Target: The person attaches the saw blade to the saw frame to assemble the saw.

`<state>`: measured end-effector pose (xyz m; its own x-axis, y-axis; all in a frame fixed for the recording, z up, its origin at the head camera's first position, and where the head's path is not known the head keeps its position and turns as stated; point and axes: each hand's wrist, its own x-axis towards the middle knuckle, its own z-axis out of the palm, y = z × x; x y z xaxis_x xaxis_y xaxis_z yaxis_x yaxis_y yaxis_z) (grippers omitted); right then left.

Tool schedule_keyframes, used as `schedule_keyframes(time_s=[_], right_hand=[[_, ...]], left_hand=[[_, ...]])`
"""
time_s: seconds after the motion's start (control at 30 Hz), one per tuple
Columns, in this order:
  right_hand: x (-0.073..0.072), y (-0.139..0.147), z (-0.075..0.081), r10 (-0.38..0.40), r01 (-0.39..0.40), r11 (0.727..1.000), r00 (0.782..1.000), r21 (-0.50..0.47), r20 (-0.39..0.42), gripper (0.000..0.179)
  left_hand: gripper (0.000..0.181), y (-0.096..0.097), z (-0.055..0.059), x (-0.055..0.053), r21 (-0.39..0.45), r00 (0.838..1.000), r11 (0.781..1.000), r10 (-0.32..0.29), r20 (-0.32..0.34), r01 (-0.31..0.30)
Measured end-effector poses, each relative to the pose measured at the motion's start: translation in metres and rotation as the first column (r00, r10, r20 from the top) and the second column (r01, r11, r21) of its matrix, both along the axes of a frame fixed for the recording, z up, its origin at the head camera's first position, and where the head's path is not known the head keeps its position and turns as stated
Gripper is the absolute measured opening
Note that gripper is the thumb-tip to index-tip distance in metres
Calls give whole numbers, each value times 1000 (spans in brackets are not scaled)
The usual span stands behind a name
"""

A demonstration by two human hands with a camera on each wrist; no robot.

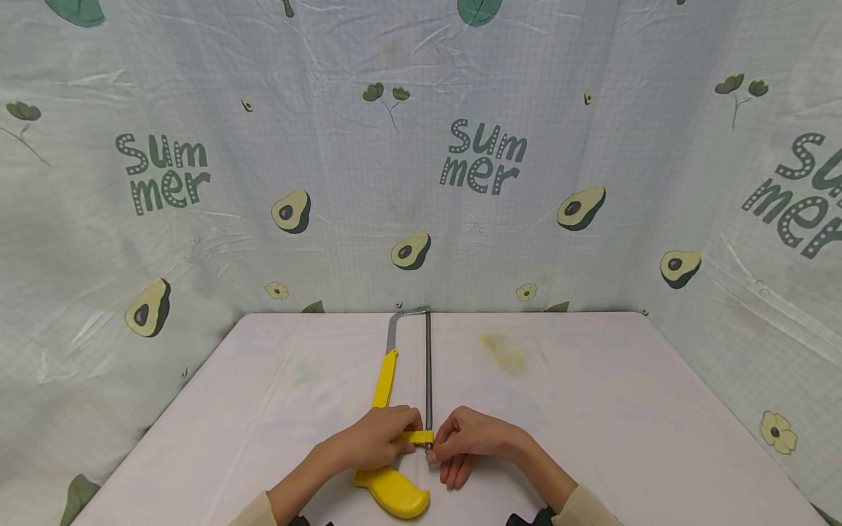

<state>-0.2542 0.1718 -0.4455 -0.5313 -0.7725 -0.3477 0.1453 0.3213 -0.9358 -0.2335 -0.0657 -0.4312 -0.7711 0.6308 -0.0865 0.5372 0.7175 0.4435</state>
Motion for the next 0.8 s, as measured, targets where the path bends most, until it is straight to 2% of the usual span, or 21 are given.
schedule_keyframes(time_s=[0.27,0.8], right_hand=[[0,1,0,6,-6,1000,1000,-3,0,21],[1,1,-1,2,-2,1000,1000,-3,6,19]], left_hand=[[10,2,1,2,-2,1000,1000,19,20,-19],[11,2,3,3,-3,1000,1000,13,18,-13]])
